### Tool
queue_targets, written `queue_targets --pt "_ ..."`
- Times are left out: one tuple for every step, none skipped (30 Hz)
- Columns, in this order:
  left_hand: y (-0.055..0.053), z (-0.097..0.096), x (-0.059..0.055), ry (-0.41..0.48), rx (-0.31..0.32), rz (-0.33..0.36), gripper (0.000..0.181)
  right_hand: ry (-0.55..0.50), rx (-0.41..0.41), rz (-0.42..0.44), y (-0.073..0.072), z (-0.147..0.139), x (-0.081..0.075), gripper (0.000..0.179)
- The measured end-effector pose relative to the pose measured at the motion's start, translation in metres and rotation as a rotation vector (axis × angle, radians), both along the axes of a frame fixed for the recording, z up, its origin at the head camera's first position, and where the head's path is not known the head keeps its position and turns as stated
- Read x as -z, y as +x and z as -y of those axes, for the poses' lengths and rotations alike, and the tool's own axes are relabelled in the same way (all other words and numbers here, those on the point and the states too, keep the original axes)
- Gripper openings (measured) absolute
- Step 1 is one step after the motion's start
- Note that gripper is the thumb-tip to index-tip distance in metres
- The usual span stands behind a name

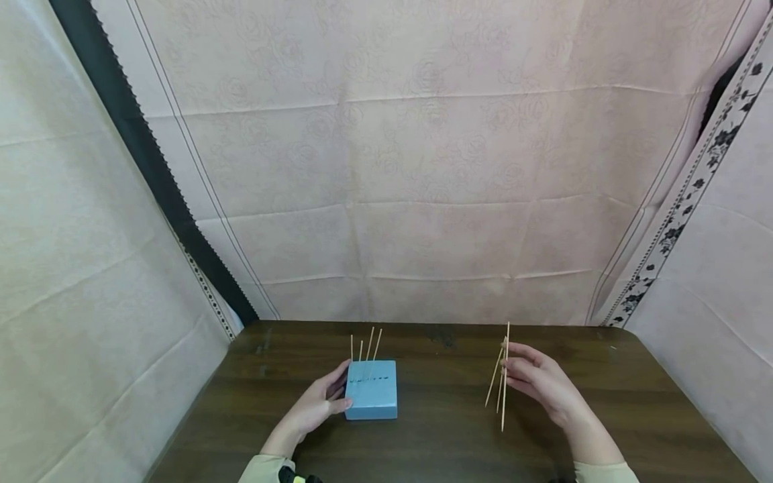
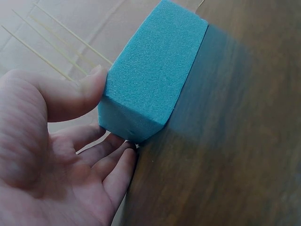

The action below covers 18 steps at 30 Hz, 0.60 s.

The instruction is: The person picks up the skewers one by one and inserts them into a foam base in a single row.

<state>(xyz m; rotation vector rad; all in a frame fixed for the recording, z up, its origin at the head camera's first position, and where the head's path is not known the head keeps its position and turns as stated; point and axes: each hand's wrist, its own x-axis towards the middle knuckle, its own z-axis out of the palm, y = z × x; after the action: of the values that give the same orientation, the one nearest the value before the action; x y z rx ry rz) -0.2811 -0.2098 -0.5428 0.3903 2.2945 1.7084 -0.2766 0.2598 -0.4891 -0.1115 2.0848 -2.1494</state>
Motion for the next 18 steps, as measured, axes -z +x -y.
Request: queue_targets --pt "-0.001 0.000 0.001 0.001 0.002 0.002 0.085 -0.004 0.001 -0.001 0.000 0.001 -0.001 0.050" --pt "-0.001 0.000 0.001 0.002 0.003 0.003 0.085 -0.007 0.000 -0.002 -0.001 0.003 -0.001 0.049" --pt "-0.002 0.000 0.002 0.004 0.004 0.008 0.085 -0.009 -0.001 -0.003 -0.001 0.004 -0.001 0.048" --pt "-0.002 0.000 0.002 0.005 0.003 0.013 0.085 -0.012 -0.001 -0.006 -0.001 0.005 -0.002 0.048" --pt "-0.002 0.000 0.003 0.005 0.002 0.015 0.085 -0.015 -0.002 -0.008 -0.002 0.006 -0.002 0.047" --pt "-0.002 -0.001 0.003 0.006 0.001 0.015 0.085 -0.020 0.000 -0.009 -0.002 0.008 -0.003 0.047" --pt "-0.002 -0.001 0.003 0.009 0.002 0.015 0.085 -0.025 0.002 -0.010 -0.002 0.009 -0.003 0.046" --pt "-0.002 -0.001 0.003 0.010 0.003 0.013 0.085 -0.030 0.004 -0.012 -0.003 0.011 -0.004 0.046" --pt "-0.002 -0.001 0.002 0.010 0.002 0.013 0.085 -0.034 0.007 -0.014 -0.003 0.012 -0.004 0.046" --pt "-0.002 -0.001 0.002 0.010 0.001 0.011 0.085 -0.038 0.009 -0.015 -0.003 0.014 -0.005 0.046" --pt "-0.002 -0.001 0.001 0.009 0.001 0.009 0.085 -0.041 0.009 -0.016 -0.003 0.015 -0.005 0.045" --pt "-0.001 -0.001 0.001 0.011 -0.001 0.008 0.085 -0.045 0.011 -0.016 -0.004 0.017 -0.005 0.044" --pt "-0.001 -0.001 0.000 0.015 -0.001 0.009 0.084 -0.048 0.014 -0.016 -0.004 0.018 -0.005 0.043" --pt "0.000 0.000 0.000 0.017 -0.002 0.011 0.084 -0.051 0.017 -0.015 -0.004 0.020 -0.005 0.042" --pt "0.000 0.000 -0.001 0.019 -0.002 0.011 0.084 -0.054 0.020 -0.014 -0.004 0.021 -0.005 0.041" --pt "0.000 0.000 -0.001 0.020 -0.004 0.011 0.084 -0.058 0.023 -0.013 -0.005 0.023 -0.006 0.040" --pt "0.000 -0.001 -0.002 0.021 -0.003 0.011 0.084 -0.060 0.024 -0.012 -0.005 0.025 -0.006 0.040" --pt "0.000 -0.001 -0.002 0.023 -0.004 0.010 0.084 -0.064 0.026 -0.010 -0.005 0.026 -0.006 0.039"
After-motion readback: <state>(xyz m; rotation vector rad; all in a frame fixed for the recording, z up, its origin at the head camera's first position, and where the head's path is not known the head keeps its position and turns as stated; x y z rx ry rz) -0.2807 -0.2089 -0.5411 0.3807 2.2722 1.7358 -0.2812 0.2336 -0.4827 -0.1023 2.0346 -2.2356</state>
